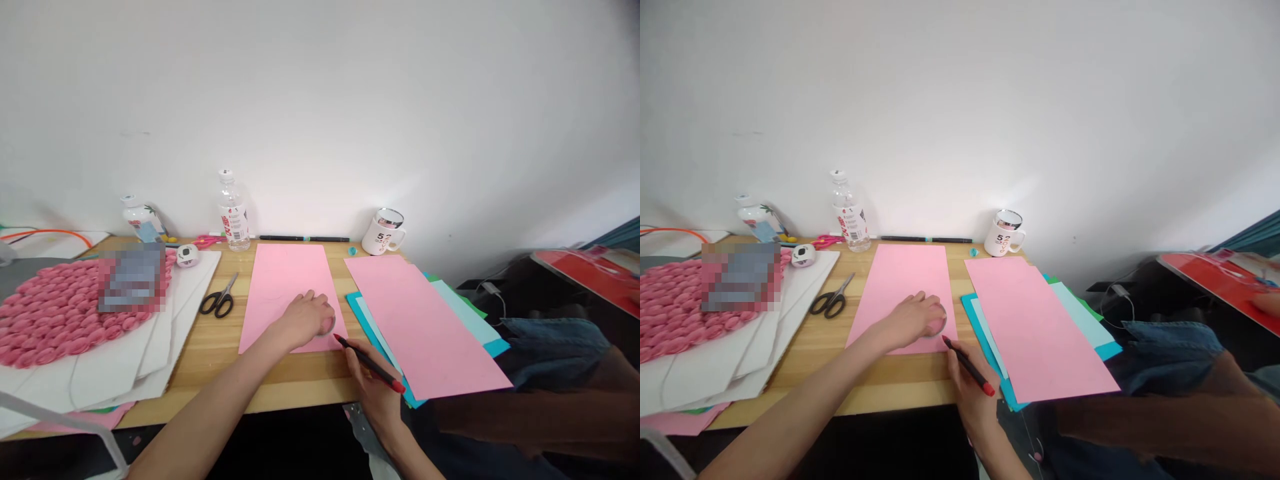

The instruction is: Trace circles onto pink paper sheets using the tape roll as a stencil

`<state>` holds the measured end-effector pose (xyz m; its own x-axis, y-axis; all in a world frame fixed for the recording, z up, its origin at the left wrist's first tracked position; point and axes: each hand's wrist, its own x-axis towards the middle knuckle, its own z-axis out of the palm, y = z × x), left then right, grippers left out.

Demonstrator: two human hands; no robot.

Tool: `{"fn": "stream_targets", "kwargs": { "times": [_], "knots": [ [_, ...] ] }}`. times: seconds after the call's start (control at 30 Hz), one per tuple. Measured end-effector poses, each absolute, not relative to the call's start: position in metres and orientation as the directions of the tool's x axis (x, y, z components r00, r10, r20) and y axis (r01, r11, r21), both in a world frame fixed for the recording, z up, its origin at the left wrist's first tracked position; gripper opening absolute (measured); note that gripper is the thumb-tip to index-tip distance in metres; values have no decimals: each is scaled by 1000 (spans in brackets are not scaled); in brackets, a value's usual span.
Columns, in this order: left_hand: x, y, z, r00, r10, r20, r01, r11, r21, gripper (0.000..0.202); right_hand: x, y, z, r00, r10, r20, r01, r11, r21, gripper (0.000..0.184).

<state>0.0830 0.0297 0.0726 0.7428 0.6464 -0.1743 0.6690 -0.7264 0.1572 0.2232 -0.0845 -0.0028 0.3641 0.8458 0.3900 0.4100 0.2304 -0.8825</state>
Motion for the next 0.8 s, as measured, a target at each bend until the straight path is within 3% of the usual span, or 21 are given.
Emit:
{"fn": "stream_targets", "kwargs": {
  "times": [0.27, 0.43, 0.63, 0.8],
  "knots": [
    [84, 36, 70, 754, 627, -192, 655, -740, 153, 21, 225, -85, -9, 188, 835, 518, 593, 324, -737, 20],
    [83, 38, 66, 767, 621, -159, 641, -750, 161, 22, 218, -85, -5, 34, 778, 627, 723, 414, -553, 20],
    [85, 40, 63, 779, 609, -152, 627, -763, 156, 18, 199, -85, -8, -28, 715, 698, 837, 398, -374, 23],
    [89, 39, 71, 757, 623, -198, 650, -750, 124, 21, 187, -85, -3, -76, 724, 686, 839, 418, -349, 21]
  ]
}}
